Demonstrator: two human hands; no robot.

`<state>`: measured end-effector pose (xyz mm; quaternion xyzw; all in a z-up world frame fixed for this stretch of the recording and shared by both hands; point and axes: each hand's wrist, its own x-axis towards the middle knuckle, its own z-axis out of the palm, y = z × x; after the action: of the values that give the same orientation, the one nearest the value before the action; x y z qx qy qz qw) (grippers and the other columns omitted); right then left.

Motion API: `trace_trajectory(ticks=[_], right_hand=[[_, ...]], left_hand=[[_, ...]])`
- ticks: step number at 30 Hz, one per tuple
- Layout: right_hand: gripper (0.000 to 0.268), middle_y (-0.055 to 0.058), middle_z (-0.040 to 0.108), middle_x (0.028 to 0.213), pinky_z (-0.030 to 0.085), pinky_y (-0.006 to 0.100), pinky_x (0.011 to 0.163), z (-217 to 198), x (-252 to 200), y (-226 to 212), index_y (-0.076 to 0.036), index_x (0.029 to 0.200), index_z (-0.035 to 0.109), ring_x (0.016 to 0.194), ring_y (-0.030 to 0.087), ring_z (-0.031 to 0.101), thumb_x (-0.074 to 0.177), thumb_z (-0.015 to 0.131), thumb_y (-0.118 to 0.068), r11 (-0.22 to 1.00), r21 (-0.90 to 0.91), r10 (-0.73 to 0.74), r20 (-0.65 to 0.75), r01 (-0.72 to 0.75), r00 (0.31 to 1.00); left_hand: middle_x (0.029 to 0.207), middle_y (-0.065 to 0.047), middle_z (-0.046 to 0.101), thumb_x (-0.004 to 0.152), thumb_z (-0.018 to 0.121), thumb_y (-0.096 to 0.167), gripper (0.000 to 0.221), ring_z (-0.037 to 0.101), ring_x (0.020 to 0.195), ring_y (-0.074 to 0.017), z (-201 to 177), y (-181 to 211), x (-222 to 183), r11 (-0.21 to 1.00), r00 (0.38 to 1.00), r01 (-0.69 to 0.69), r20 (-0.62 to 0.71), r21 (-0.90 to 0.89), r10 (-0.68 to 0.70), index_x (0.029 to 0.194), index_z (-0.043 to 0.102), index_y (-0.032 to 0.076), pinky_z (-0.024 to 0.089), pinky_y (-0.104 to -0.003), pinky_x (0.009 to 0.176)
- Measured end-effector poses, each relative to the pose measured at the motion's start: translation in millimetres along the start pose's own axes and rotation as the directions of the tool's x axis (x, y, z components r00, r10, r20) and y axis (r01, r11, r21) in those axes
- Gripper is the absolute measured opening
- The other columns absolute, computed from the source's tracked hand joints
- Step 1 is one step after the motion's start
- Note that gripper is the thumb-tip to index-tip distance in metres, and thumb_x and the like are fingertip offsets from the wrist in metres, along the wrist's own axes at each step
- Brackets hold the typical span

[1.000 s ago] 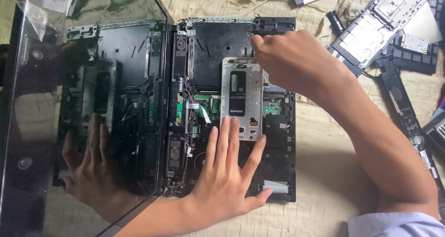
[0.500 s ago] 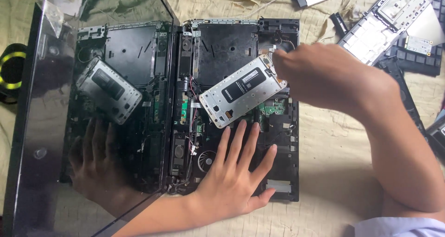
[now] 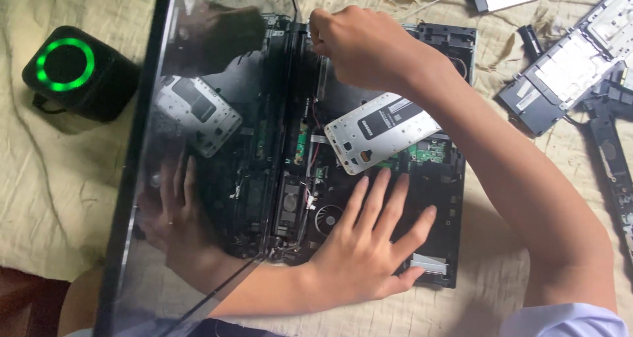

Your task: Installing or removing a hard drive bracket from a laptop chassis using a screwdriver.

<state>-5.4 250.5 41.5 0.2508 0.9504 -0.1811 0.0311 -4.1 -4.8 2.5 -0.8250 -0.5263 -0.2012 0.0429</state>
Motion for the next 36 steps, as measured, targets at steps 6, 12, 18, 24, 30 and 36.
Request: trace_trajectory(ticks=[6, 12, 18, 24, 30, 36], right_hand=[[0.019, 0.018, 0.068, 0.08, 0.046, 0.045, 0.044, 15, 16, 3, 0.003, 0.104, 0.059, 0.057, 0.035, 0.063, 0.092, 0.048, 0.012, 0.99, -0.117, -0.081, -0.055, 0.074, 0.995], [0.016, 0.022, 0.07, 0.077, 0.053, 0.049, 0.045, -5, 12, -2, 0.005, 0.108, 0.065, 0.062, 0.039, 0.067, 0.105, 0.054, -0.007, 0.988, -0.157, -0.025, -0.095, 0.01, 0.995], [0.018, 0.013, 0.075, 0.096, 0.053, 0.04, 0.063, -24, -35, 39, 0.001, 0.111, 0.076, 0.075, 0.031, 0.068, 0.116, 0.063, -0.011, 0.931, -0.359, -0.187, -0.318, 0.064, 0.93], [0.02, 0.011, 0.071, 0.106, 0.046, 0.042, 0.075, -37, -127, 71, -0.003, 0.117, 0.077, 0.087, 0.029, 0.062, 0.124, 0.073, -0.021, 0.968, -0.237, 0.004, -0.309, -0.081, 0.951], [0.011, 0.02, 0.073, 0.089, 0.059, 0.034, 0.067, -37, -183, 40, 0.014, 0.117, 0.069, 0.074, 0.026, 0.073, 0.116, 0.06, 0.008, 0.968, 0.21, 0.202, -0.326, -0.138, 0.923], [0.015, 0.01, 0.074, 0.097, 0.053, 0.03, 0.067, -25, -195, 50, 0.001, 0.108, 0.069, 0.072, 0.02, 0.067, 0.111, 0.08, -0.009, 0.97, 0.104, 0.244, -0.341, -0.222, 0.908]], left_hand=[[0.146, -0.031, 0.055, 0.091, 0.065, 0.06, 0.072, 0.051, 0.141, -0.0484, -1, -1, -3, 1.0, 0.999, 0.0, -0.046, -0.017, -0.001, 0.145, 0.054, 0.013, 0.044, -0.057, 0.119], [0.147, -0.029, 0.056, 0.09, 0.065, 0.063, 0.073, 0.052, 0.141, -0.0471, -1, -5, -4, 1.0, 0.999, 0.015, -0.045, 0.0, -0.015, 0.143, 0.055, 0.014, 0.043, -0.056, 0.119], [0.148, -0.028, 0.055, 0.09, 0.062, 0.068, 0.074, 0.051, 0.141, -0.0465, 2, -2, -4, 1.0, 1.0, 0.016, -0.024, 0.017, -0.016, 0.143, 0.057, 0.017, 0.043, -0.058, 0.118], [0.153, -0.031, 0.047, 0.09, 0.061, 0.073, 0.081, 0.046, 0.143, -0.0504, 4, -2, -4, 1.0, 0.999, 0.018, 0.026, 0.016, -0.019, 0.147, 0.055, 0.016, 0.041, -0.067, 0.115], [0.148, -0.032, 0.051, 0.091, 0.059, 0.067, 0.077, 0.046, 0.139, -0.0552, 2, -1, 1, 0.999, 0.999, 0.031, 0.028, -0.021, -0.031, 0.145, 0.058, 0.012, 0.036, -0.073, 0.112], [0.154, -0.032, 0.044, 0.092, 0.056, 0.068, 0.077, 0.038, 0.143, -0.0561, -1, -1, 3, 0.998, 0.995, 0.059, 0.074, 0.009, -0.06, 0.147, 0.056, 0.015, 0.031, -0.079, 0.109]])
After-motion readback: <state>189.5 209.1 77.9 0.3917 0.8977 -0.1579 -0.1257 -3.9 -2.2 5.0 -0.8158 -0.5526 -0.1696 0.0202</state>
